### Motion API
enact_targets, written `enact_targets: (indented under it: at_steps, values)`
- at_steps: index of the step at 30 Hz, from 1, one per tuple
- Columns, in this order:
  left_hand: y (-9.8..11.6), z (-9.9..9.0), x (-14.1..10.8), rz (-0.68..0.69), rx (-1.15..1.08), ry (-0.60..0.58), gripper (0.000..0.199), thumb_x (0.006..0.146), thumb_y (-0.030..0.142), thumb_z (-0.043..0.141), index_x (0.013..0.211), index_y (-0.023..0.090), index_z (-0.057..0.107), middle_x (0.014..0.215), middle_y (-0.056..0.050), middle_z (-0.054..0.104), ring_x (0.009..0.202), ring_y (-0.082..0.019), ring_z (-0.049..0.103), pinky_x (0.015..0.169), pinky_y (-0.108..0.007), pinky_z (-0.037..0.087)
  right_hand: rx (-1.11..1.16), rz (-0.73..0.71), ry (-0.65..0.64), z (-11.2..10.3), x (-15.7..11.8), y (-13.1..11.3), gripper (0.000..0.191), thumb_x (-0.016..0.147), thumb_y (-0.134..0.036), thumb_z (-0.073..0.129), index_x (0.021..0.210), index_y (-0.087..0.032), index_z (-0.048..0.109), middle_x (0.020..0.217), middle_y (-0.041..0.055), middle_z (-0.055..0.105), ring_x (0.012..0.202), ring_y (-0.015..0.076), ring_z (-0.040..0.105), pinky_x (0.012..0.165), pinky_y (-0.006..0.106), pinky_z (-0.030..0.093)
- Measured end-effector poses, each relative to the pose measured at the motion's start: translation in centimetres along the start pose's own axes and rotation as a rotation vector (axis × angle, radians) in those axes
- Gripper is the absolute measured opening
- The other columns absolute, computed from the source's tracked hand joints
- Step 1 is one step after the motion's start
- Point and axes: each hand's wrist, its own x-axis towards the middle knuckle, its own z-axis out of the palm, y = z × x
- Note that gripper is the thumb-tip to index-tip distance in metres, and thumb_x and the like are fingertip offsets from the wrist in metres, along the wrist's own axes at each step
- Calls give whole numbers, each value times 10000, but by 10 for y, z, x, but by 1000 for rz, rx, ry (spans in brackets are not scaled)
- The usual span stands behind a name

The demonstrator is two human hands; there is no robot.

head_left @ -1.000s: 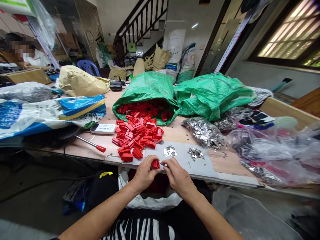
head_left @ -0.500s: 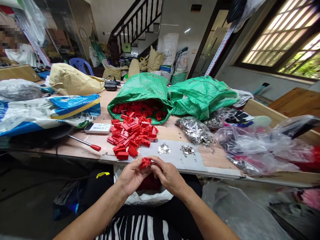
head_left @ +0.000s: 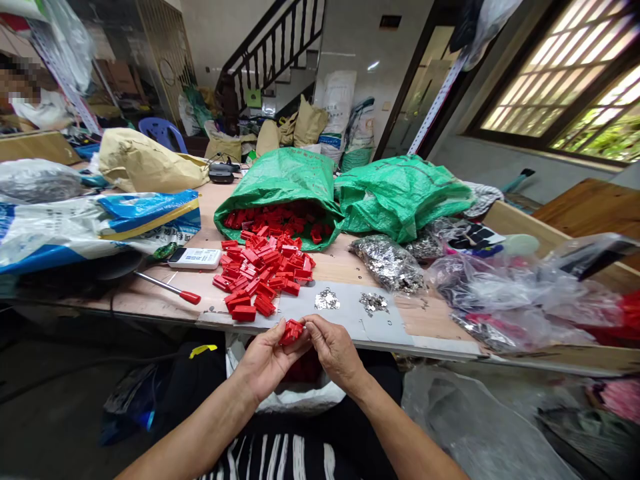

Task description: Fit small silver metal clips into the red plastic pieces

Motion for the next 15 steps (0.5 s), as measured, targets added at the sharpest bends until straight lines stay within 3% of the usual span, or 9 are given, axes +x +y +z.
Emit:
enact_targets:
  at_steps: [3, 7, 11, 15]
  values:
    - [-1, -2, 1, 1, -13, 30, 224, 903, 179, 483, 825, 46, 646, 823, -146, 720, 816, -224, 699, 920, -426, 501, 53, 25, -38, 0, 0, 0, 353, 970, -380, 303, 1032, -232, 618, 795, 5, 662, 712, 132, 592, 657, 213, 426]
    - [-9, -12, 2, -16, -7, 77, 199, 883, 200, 529, 794, 63, 643, 782, -129, 721, 730, -183, 691, 802, -321, 533, -1, 66, -82, 2, -4, 2, 248, 897, -414, 472, 1006, -227, 594, 692, -17, 628, 625, 140, 568, 591, 213, 414]
    - [-22, -23, 5, -12, 6, 109, 169, 803, 278, 649, 800, 110, 629, 791, -105, 723, 744, -203, 683, 789, -362, 518, -125, 42, -106, 13, -11, 15, 199, 878, -397, 484, 939, -238, 587, 632, -18, 601, 573, 156, 568, 551, 233, 418]
    - [-28, -36, 12, -57, 67, 140, 209, 738, 350, 706, 777, 172, 603, 780, -47, 711, 713, -185, 665, 758, -370, 498, -159, -23, -44, 26, -16, 37, 222, 887, -380, 444, 1038, -279, 572, 774, 26, 684, 686, 198, 655, 621, 279, 493]
